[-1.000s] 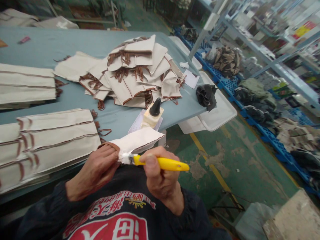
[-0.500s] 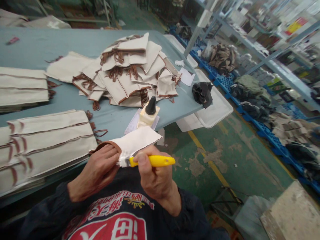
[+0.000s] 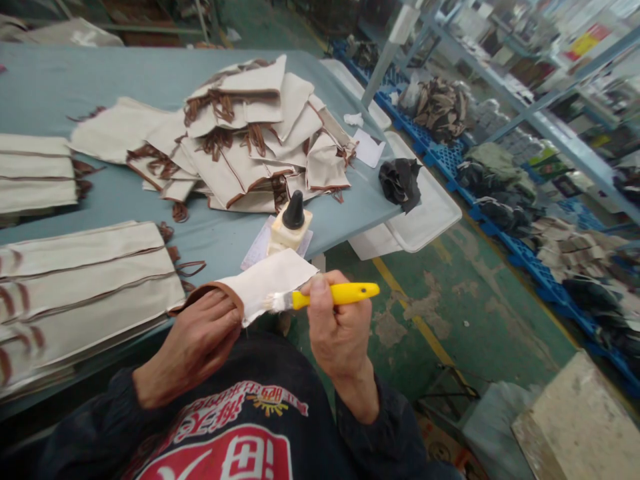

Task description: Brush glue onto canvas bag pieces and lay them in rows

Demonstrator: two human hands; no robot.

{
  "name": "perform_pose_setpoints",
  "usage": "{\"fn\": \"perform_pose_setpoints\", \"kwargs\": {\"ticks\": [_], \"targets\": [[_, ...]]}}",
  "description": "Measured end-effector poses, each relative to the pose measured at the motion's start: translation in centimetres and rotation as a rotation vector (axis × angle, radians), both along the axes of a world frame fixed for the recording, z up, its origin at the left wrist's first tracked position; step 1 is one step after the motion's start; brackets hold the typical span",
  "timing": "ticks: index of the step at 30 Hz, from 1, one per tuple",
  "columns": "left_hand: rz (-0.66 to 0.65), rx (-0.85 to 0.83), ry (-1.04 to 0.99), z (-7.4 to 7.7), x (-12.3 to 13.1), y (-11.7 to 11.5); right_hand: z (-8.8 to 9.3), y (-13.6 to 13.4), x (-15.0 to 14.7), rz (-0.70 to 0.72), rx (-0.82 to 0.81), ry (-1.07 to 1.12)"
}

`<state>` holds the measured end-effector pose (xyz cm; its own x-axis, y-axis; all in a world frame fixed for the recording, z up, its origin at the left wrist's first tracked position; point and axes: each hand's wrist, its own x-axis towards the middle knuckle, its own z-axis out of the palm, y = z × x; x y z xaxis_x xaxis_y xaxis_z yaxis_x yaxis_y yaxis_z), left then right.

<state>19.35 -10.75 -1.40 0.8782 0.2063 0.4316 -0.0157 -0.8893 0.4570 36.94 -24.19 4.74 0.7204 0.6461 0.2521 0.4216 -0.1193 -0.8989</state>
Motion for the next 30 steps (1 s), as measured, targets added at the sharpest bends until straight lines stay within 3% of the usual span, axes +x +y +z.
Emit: {"fn": "perform_pose_setpoints", "kwargs": {"ticks": [3,6,14,19,25,30], "targets": [[-0.008,-0.072,0.006,-0.5,0.3,0.0,-0.7,-0.1,-1.4,0.104,-0.015,0.098],[-0.015,-0.176,0.009,-0.5,0.4,0.1,-1.2,0.0,-2.3,0.112,0.046,0.222],[0.043,-0.473,-0.026,0.9,0.7,-0.4,-3.4,1.4,0.0,0.041,0.170,0.684],[0.099,-0.529,-0.023,1.1,1.3,-0.7,-4.2,1.3,0.3,-0.057,0.213,0.707],[0.105,-0.491,-0.026,1.3,2.0,-1.0,-3.8,1.1,0.7,0.025,0.152,0.825],[0.153,-0.586,0.012,2.0,2.4,-1.6,-3.6,0.6,3.2,0.058,0.132,0.867]]}}
